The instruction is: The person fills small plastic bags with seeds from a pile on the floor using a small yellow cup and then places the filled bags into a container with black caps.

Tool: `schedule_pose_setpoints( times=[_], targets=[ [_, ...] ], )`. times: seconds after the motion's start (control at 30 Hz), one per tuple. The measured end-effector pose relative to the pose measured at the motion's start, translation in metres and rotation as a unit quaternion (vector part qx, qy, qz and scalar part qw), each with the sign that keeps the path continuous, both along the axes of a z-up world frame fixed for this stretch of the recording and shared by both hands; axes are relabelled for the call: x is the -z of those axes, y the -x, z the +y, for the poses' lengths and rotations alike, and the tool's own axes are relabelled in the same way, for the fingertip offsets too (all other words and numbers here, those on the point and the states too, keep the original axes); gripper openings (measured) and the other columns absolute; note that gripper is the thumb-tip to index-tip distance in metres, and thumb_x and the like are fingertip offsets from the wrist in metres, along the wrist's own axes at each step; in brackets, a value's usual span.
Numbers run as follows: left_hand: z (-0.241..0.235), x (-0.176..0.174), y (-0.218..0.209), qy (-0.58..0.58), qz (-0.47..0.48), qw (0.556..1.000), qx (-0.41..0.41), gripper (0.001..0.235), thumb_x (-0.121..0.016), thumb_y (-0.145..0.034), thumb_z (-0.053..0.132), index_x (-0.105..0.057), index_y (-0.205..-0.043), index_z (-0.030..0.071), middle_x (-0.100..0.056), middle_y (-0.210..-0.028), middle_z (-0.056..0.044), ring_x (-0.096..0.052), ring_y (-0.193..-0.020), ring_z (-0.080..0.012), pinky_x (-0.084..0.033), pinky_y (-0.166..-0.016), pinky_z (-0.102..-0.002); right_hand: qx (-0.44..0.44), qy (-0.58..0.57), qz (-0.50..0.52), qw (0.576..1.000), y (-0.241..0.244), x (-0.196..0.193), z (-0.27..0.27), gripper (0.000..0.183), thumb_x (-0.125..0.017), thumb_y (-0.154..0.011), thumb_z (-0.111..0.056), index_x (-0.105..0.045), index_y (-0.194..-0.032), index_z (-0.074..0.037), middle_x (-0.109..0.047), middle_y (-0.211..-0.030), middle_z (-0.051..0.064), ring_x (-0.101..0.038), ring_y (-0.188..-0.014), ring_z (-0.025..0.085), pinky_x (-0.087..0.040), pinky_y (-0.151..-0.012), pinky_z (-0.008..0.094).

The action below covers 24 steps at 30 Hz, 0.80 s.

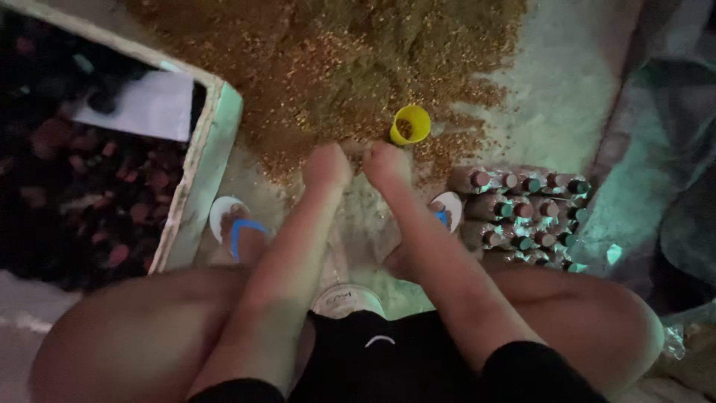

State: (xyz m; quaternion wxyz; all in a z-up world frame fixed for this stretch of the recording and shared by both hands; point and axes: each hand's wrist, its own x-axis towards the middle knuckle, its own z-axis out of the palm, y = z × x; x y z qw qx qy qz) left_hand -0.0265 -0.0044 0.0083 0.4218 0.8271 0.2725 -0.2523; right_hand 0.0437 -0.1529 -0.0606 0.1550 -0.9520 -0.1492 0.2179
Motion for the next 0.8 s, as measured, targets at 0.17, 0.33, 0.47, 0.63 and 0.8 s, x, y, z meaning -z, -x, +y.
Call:
schedule_pose_setpoints(
  times=[0.17,0.33,0.47,0.63,0.8],
  targets=[
    [0.006,0.021,0.004,-0.052,-0.042,0.998,0.011,0.037,-0.056,-0.099,0.024,-0.068,-0.112,-0.009,-0.069,-0.106,-0.028,-0.071,-0.104,-0.0436,-0.061,-0.084,-0.057,-0.022,-0.025,0.048,0.998,-0.007,-0.002,-0.010,0.037,-0.051,-0.100,-0.037,-0.073,-0.100,-0.007,-0.073,-0.094,0.021,-0.069,-0.095,0.046,-0.058,-0.078,0.058],
    [0.018,0.011,0.000,-0.032,0.013,0.999,-0.009,0.032,-0.061,-0.094,0.022,-0.075,-0.095,-0.006,-0.073,-0.093,-0.021,-0.075,-0.092,-0.0389,-0.062,-0.082,-0.051,-0.053,-0.012,0.074,0.996,-0.021,-0.018,0.009,0.044,-0.048,-0.100,-0.038,-0.072,-0.093,-0.002,-0.073,-0.094,0.022,-0.069,-0.098,0.044,-0.055,-0.084,0.056],
    [0.006,0.028,0.011,0.037,0.020,0.999,-0.032,0.031,-0.060,-0.093,0.020,-0.074,-0.090,-0.007,-0.070,-0.084,-0.022,-0.075,-0.082,-0.0354,-0.061,-0.074,-0.045,-0.047,-0.130,0.144,0.980,-0.014,-0.008,-0.001,0.035,-0.052,-0.100,-0.028,-0.067,-0.088,0.001,-0.070,-0.087,0.023,-0.068,-0.090,0.046,-0.053,-0.080,0.051],
    [0.017,0.055,0.012,0.042,-0.031,0.999,-0.008,0.034,-0.057,-0.092,0.026,-0.066,-0.079,-0.004,-0.061,-0.076,-0.022,-0.067,-0.074,-0.0378,-0.052,-0.072,-0.048,0.039,-0.321,0.215,0.921,0.001,0.030,-0.048,0.027,-0.062,-0.084,-0.003,-0.056,-0.110,0.002,-0.062,-0.084,0.015,-0.067,-0.082,0.030,-0.057,-0.078,0.042],
    [0.022,0.056,0.012,0.027,-0.074,0.995,-0.064,0.032,-0.056,-0.086,0.033,-0.049,-0.063,0.011,-0.042,-0.063,-0.008,-0.049,-0.058,-0.0272,-0.039,-0.061,-0.042,-0.129,-0.257,0.189,0.939,0.018,0.013,-0.039,0.125,-0.092,-0.073,-0.025,-0.010,-0.165,-0.004,-0.014,-0.167,0.032,-0.017,-0.152,0.055,-0.026,-0.124,0.067]
  ],
)
